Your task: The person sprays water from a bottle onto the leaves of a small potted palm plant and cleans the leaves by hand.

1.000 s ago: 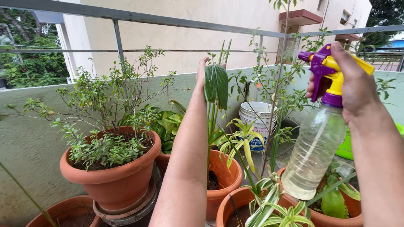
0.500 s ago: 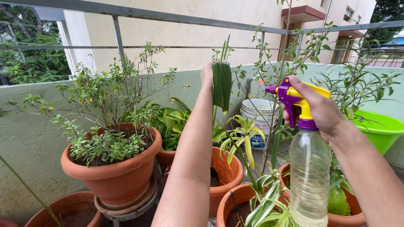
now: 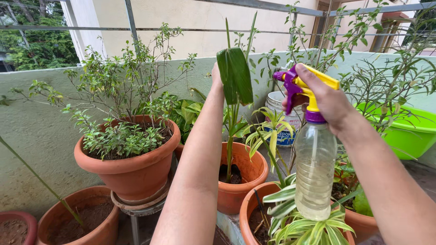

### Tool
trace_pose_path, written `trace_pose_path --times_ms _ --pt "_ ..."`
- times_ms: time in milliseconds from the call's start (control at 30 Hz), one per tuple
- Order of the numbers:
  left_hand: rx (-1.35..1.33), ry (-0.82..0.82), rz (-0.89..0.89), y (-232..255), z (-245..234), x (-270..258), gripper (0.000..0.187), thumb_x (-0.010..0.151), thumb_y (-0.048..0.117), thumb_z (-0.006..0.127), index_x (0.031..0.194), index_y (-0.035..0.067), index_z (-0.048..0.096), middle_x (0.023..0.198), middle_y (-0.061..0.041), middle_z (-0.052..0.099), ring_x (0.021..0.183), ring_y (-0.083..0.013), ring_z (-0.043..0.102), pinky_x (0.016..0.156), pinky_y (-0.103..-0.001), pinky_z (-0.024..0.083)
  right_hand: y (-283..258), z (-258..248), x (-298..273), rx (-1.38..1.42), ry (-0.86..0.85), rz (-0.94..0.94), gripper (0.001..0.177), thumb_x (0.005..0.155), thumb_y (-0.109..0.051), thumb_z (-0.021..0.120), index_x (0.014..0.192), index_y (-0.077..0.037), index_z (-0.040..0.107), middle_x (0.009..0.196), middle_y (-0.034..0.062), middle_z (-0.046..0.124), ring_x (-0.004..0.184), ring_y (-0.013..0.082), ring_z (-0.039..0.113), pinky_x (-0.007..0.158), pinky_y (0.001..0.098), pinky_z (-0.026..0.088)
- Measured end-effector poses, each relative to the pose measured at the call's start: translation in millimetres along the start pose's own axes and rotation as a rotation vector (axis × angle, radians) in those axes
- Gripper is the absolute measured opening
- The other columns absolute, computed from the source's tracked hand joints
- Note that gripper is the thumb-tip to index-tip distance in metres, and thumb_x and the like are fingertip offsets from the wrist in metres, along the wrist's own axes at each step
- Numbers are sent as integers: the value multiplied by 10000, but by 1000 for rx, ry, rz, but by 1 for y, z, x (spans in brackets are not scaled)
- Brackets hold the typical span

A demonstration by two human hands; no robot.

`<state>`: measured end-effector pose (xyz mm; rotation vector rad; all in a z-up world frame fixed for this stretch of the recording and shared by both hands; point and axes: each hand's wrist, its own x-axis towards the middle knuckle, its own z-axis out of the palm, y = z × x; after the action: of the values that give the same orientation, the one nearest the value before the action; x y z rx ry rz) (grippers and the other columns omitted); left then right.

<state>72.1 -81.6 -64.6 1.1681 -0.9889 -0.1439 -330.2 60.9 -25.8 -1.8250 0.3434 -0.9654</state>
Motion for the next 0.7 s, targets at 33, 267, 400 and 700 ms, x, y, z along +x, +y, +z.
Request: trace_pose_path --times_ms 33,267,400,700 --pt "-113 20 -47 3 -3 -1 394 972 360 536 1088 57 759 975 -130 785 834 -195 759 728 -352 601 -4 -2 -4 19 -33 -67 457 990 -511 552 1128 -81 621 848 115 714 762 227 720 724 386 595" --pt "-257 72 -69 11 -5 -28 429 974 378 546 1148 29 725 1026 -156 773 891 -226 747 765 -370 603 -42 -123 -3 -264 -30 -259 729 1051 -614 416 1399 23 486 1220 181 645 1142 284 671 937 405 513" --pt "425 -67 48 24 0 -72 429 938 410 582 1132 69 756 1052 -190 788 970 -310 751 839 -426 568 -21 -129 -10 23 -222 -48 637 982 -597 414 1325 -95 603 1069 128 756 989 253 770 878 348 585" --pt "604 37 80 6 9 -123 335 924 382 626 1139 129 671 1107 -188 724 1067 -403 661 871 -488 525 35 -102 -123 -178 70 214 513 1066 -441 519 1308 -8 649 861 190 723 744 275 718 717 435 565"
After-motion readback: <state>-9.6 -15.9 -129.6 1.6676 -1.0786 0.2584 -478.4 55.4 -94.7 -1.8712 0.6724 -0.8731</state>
